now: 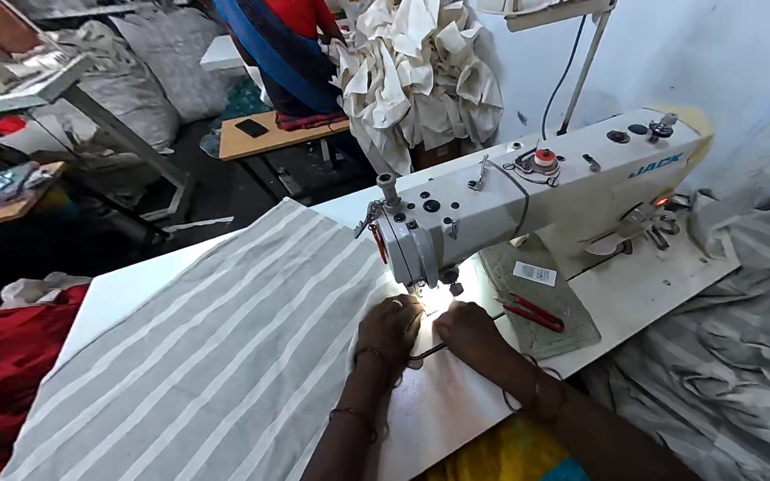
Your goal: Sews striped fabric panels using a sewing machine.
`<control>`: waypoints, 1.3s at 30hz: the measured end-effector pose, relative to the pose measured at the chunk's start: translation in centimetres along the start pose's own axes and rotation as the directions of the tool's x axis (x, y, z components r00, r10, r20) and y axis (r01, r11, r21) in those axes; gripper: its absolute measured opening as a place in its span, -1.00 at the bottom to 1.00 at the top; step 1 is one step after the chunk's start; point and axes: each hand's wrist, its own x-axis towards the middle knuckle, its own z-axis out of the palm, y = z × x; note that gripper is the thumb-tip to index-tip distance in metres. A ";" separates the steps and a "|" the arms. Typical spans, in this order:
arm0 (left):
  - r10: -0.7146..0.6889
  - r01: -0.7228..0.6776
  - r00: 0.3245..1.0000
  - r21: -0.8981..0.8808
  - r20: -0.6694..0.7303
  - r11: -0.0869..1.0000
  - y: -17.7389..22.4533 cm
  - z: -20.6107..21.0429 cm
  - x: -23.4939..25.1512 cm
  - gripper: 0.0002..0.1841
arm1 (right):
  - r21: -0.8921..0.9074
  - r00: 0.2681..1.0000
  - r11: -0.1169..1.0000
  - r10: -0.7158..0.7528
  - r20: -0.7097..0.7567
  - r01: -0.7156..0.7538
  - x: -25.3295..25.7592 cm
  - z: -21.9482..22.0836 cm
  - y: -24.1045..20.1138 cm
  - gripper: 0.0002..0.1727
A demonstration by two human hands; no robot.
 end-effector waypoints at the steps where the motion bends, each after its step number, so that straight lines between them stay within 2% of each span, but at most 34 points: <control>1: 0.002 -0.002 1.000 0.007 -0.014 1.000 -0.3 0.2 0.1 -0.84 | 0.019 0.983 1.000 0.011 0.183 -0.015 -1.4 -1.3 -0.1 -0.69; 2: 0.010 -0.009 0.999 0.007 -0.034 1.000 -0.5 0.4 0.1 -0.83 | 0.064 0.936 0.998 -0.005 0.351 -0.019 -2.9 -2.5 0.1 -0.64; 3: 0.013 -0.013 0.999 0.005 -0.048 1.000 -0.6 0.5 0.1 -0.82 | 0.127 0.888 0.992 -0.053 0.458 -0.006 -4.4 -3.6 0.6 -0.64; 4: 0.013 -0.012 0.998 0.008 -0.053 1.000 -0.6 0.6 0.0 -0.82 | 0.169 0.880 0.986 -0.084 0.468 0.004 -5.8 -4.3 1.3 -0.64; 5: 0.008 -0.008 0.999 0.008 -0.051 1.000 -0.5 0.5 0.1 -0.82 | 0.155 0.928 0.988 -0.060 0.367 0.002 -7.0 -4.6 2.2 -0.63; 6: -0.005 0.006 0.999 0.005 -0.040 1.000 -0.4 0.4 0.2 -0.82 | 0.078 0.985 0.997 0.015 0.174 -0.029 -7.7 -4.6 3.0 -0.65; 7: -0.022 0.022 0.999 0.002 -0.031 1.000 -0.3 0.3 0.2 -0.83 | -0.042 0.995 0.996 0.076 -0.066 -0.078 -7.8 -4.4 4.2 -0.68; 8: -0.043 0.043 0.999 0.007 -0.024 0.999 -0.2 0.3 0.3 -0.84 | -0.157 0.963 0.976 0.109 -0.245 -0.150 -7.4 -4.3 5.6 -0.68; 9: -0.066 0.066 0.998 0.021 -0.024 0.998 -0.1 0.4 0.3 -0.85 | -0.212 0.936 0.956 0.127 -0.327 -0.204 -6.7 -4.5 7.0 -0.64; 10: -0.087 0.088 0.996 0.042 -0.024 0.995 -0.1 0.5 0.4 -0.84 | -0.214 0.927 0.948 0.154 -0.341 -0.236 -6.1 -4.7 8.1 -0.58; 12: -0.144 0.139 0.989 0.131 0.032 0.982 -0.1 0.6 0.6 -0.76 | -0.203 0.938 0.946 0.187 -0.291 -0.251 -5.5 -4.5 9.4 -0.57; 13: -0.187 0.166 0.977 0.181 0.102 0.969 -0.1 0.4 0.7 -0.68 | -0.206 0.943 0.948 0.181 -0.278 -0.243 -5.4 -4.2 9.7 -0.58; 16: -0.350 0.234 0.885 0.357 0.307 0.904 0.9 -1.0 1.6 -0.52 | -0.190 0.945 0.950 0.193 -0.265 -0.247 -5.2 -4.3 9.5 -0.59; 18: -0.440 0.289 0.833 0.415 0.336 0.863 1.7 -2.0 1.7 -0.38 | -0.143 0.933 0.959 0.193 -0.303 -0.244 -5.3 -4.2 8.6 -0.59; 21: -0.574 0.405 0.746 0.456 0.337 0.793 2.1 -3.6 0.6 -0.15 | -0.119 0.941 0.988 0.053 -0.334 -0.098 -5.2 -2.2 5.8 -0.57; 23: -0.617 0.470 0.730 0.440 0.293 0.765 2.3 -4.2 -0.7 -0.17 | -0.113 0.956 0.994 -0.042 -0.291 0.009 -4.5 -0.2 3.4 -0.64; 24: -0.628 0.492 0.731 0.432 0.266 0.756 2.6 -4.3 -1.4 -0.21 | -0.112 0.973 0.994 -0.039 -0.229 0.013 -3.9 0.4 2.0 -0.65; 27: -0.634 0.528 0.754 0.414 0.173 0.741 4.2 -3.6 -3.0 -0.32 | -0.106 0.993 0.987 0.115 -0.034 -0.118 -0.9 1.4 -1.7 -0.62; 31: -0.676 0.560 0.721 0.447 0.150 0.697 5.3 -3.6 -3.4 -0.53 | -0.099 0.995 0.991 0.097 0.023 -0.095 1.0 1.8 -3.1 -0.66; 32: -0.667 0.553 0.731 0.445 0.147 0.704 5.1 -3.9 -3.9 -0.56 | -0.079 0.996 0.993 0.093 0.019 -0.091 0.2 1.4 -2.8 -0.65; 33: -0.626 0.525 0.768 0.427 0.135 0.736 4.9 -4.5 -4.8 -0.59 | -0.070 0.995 0.995 0.072 -0.064 -0.076 -1.2 1.2 -1.9 -0.66; 34: -0.567 0.472 0.810 0.407 0.149 0.782 5.2 -5.3 -5.9 -0.61 | -0.092 0.978 0.994 0.034 -0.207 -0.054 -3.0 0.9 -0.4 -0.69; 36: -0.292 0.213 0.943 0.381 0.162 0.899 6.6 -6.3 -8.9 -0.68 | -0.204 0.905 0.972 0.020 -0.424 -0.117 -5.7 -0.7 3.9 -0.69; 37: -0.113 0.049 0.978 0.333 0.176 0.942 7.2 -6.4 -10.4 -0.71 | -0.266 0.884 0.948 0.035 -0.466 -0.178 -6.5 -1.7 6.2 -0.66; 39: 0.148 -0.181 0.945 0.093 0.291 0.979 6.6 -5.7 -11.9 -0.62 | -0.328 0.873 0.919 0.036 -0.486 -0.221 -7.1 -3.0 9.9 -0.62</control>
